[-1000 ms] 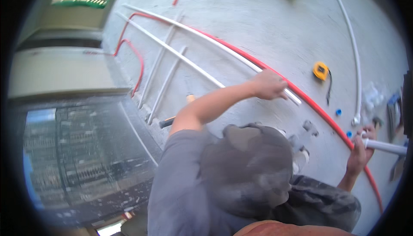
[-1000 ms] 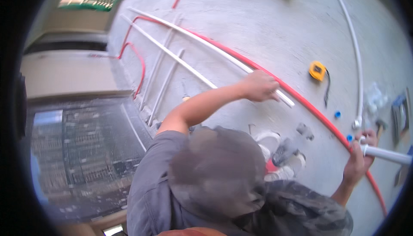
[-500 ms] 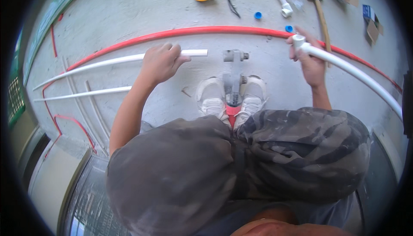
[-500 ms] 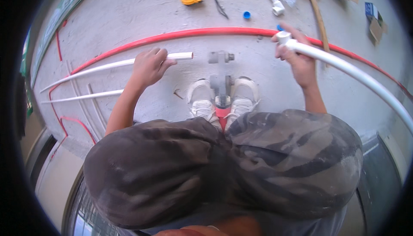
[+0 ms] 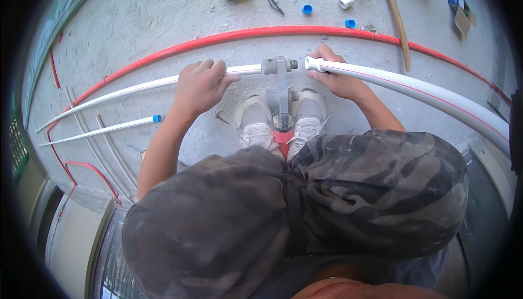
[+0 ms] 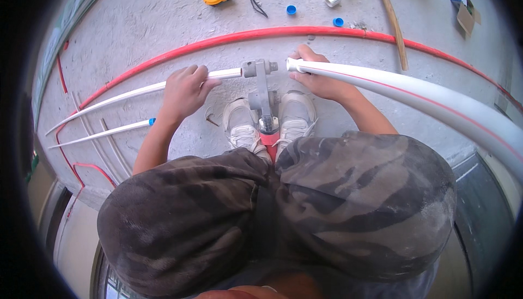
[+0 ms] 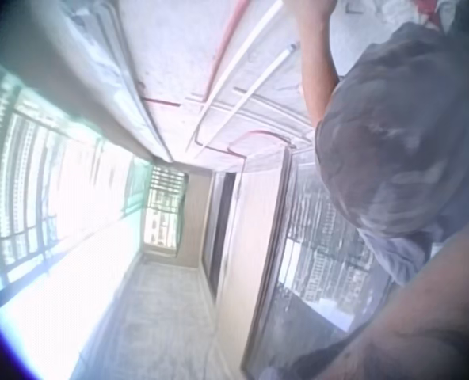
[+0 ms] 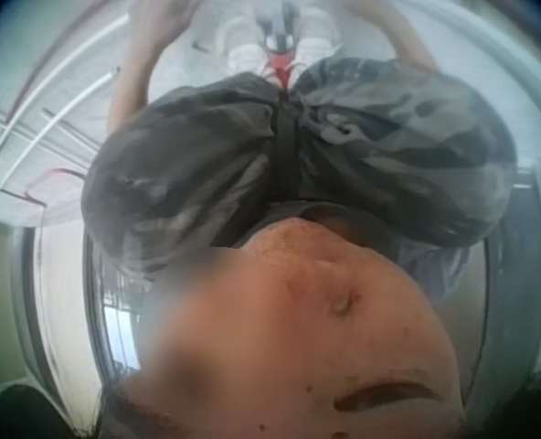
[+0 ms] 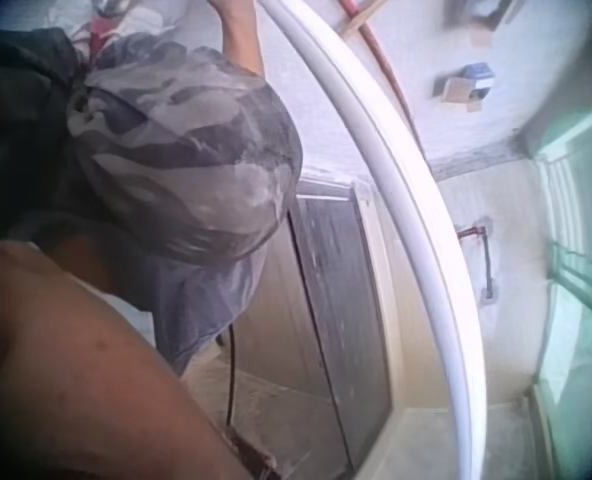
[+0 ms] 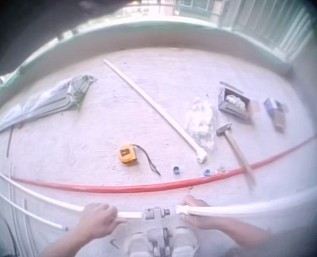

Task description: The person assembles white PVC pipes and fittings on a concrete floor. They repeatedly pick up pipe segments and elbow joints, insert the pipes into the fittings, and tighten the connections by hand. The person handles multiple pipe pieces and fittings throughout the task.

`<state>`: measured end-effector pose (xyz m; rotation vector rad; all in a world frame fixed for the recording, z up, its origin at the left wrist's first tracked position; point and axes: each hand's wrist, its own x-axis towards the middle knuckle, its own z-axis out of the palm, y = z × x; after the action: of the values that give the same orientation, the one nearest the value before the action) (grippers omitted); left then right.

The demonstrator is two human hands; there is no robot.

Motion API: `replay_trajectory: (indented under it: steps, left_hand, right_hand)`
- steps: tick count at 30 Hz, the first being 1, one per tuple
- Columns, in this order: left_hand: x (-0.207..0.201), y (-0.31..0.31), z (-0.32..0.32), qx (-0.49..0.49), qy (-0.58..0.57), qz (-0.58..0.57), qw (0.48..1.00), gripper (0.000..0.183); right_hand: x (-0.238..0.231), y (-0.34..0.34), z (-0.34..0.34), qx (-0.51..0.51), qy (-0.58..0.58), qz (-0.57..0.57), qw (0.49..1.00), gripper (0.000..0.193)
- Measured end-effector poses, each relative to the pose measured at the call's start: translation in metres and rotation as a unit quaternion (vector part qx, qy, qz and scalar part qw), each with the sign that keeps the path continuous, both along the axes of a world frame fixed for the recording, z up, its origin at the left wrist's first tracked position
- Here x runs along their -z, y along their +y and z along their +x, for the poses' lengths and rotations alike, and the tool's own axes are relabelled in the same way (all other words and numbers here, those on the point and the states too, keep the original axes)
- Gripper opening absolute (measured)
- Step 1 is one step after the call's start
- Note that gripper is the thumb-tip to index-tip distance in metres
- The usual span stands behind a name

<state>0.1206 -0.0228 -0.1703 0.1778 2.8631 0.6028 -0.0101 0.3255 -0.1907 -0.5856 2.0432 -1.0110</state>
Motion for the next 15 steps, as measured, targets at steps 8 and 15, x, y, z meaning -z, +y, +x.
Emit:
replay_trajectory:
  steps: [8, 15]
  left_hand:
    - [0.001, 0.006, -0.002, -0.009, -0.008, 0.001, 1.000, 0.042]
    - [0.003, 0.003, -0.002, -0.013, -0.033, 0.000, 0.999, 0.047]
  right_hand:
    - [-0.004, -0.014, -0.005, -0.066, -0.025, -0.004, 0.997, 0.033]
    - [0.001, -0.018, -0.005, -0.081, -0.045, -0.032, 0.995, 0.032]
